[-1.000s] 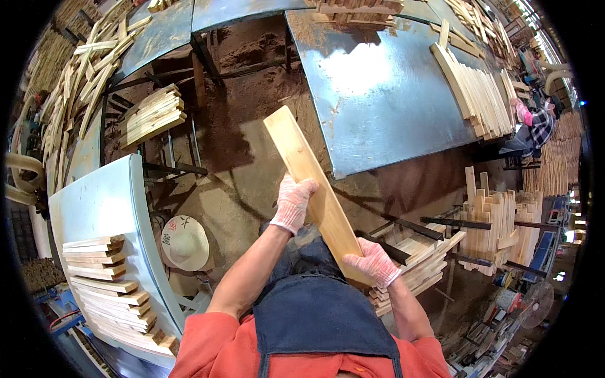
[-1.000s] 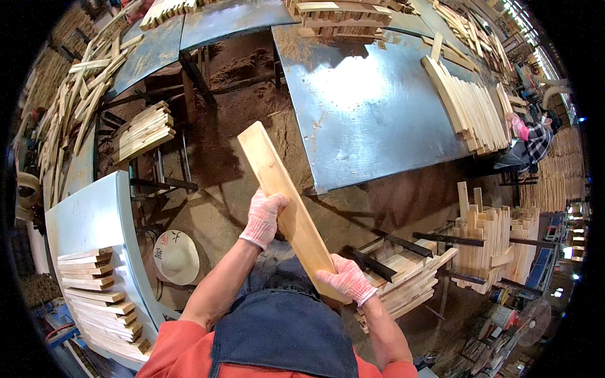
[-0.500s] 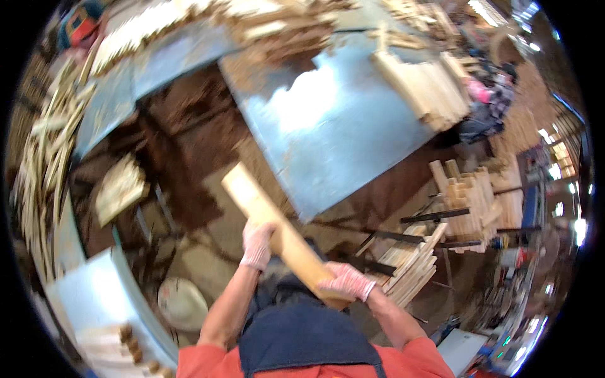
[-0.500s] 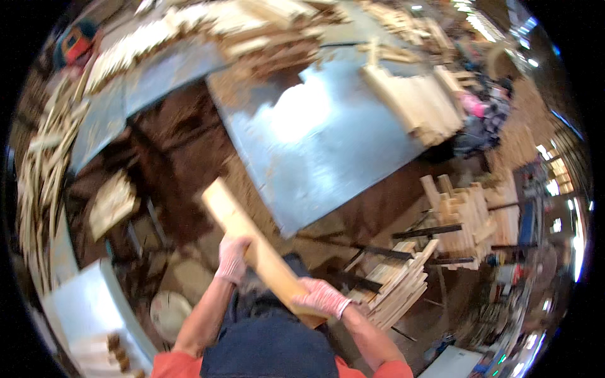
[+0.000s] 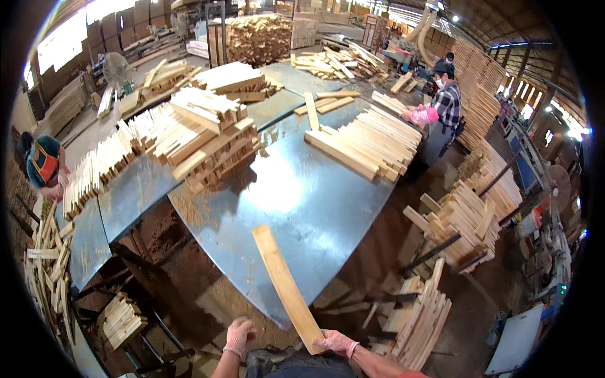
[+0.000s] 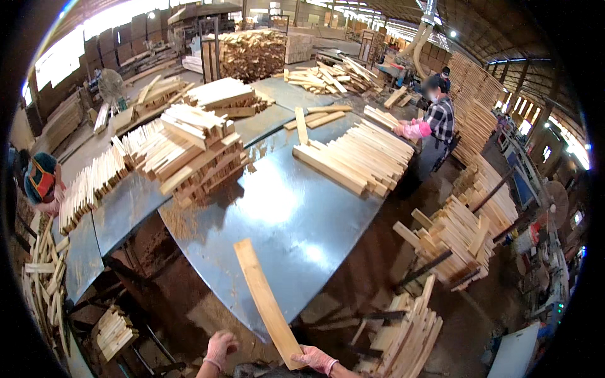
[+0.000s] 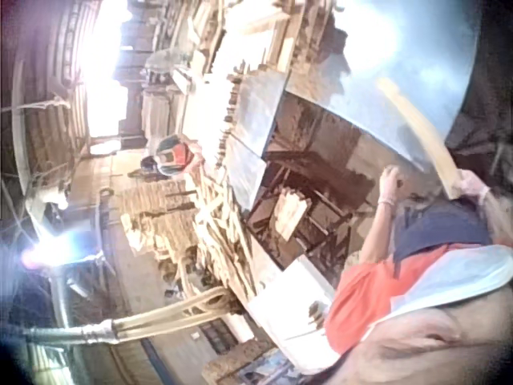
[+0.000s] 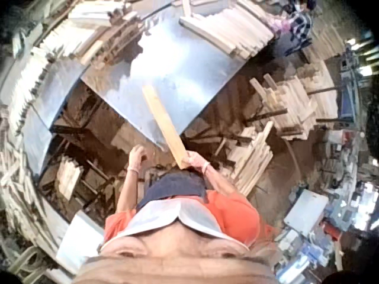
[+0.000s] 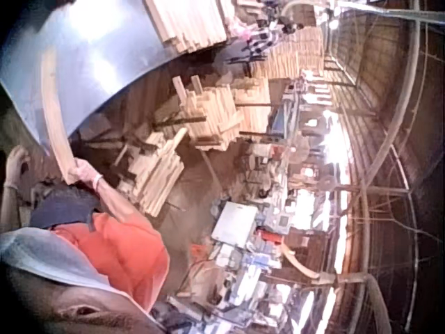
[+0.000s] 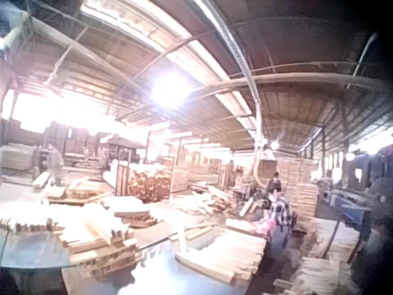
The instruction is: The person picks up stacks of wooden planks from a metal table and places them onto a conveyor belt. The person repeatedly moves the wood, occasionally inspecting individual pieces before adding them to the stack on the belt.
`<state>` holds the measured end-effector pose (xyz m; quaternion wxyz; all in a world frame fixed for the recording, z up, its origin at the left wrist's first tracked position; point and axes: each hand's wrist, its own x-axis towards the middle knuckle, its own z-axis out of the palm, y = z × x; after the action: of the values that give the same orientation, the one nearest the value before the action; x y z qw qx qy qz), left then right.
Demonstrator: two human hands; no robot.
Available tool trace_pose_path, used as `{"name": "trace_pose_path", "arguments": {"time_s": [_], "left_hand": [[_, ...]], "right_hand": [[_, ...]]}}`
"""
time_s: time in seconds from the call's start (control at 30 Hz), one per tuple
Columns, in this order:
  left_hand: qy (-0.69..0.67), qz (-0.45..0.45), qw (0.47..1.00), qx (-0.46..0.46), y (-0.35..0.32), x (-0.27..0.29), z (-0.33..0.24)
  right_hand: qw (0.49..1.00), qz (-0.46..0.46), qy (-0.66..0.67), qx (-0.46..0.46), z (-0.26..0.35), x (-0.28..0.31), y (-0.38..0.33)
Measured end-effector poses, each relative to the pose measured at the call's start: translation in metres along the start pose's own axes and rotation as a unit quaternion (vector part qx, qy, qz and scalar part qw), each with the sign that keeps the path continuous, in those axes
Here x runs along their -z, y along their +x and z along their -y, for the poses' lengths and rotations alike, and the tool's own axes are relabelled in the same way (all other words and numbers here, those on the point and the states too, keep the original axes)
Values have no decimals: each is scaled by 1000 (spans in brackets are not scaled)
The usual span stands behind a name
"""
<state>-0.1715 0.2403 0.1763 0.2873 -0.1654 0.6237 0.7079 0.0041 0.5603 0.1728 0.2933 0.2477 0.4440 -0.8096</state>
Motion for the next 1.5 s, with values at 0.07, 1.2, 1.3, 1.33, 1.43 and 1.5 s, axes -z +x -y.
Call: {"name": "trace_pose_path", "arguments": {"time_s": [0.07,1.2,1.3,1.33,1.43,1.5], "left_hand": [[-39,-51,990,128,-5,-14,-16],[-604,85,791,54,-83,60,199],[-223,-272,926,139,-119,42,167],[-136,-293,935,144,-136,53,171],[-83,-332,931,124,-187,91,203],[-111,-367,917,112,-229,108,209]], "right_hand": [[994,-60,-45,82,56,14,10],[961,14,-261,-86,173,-51,133],[968,57,-215,-119,149,-63,142],[959,36,-259,-106,139,-103,133],[941,59,-321,-93,94,-160,147],[919,134,-359,-95,72,-252,138]]}}
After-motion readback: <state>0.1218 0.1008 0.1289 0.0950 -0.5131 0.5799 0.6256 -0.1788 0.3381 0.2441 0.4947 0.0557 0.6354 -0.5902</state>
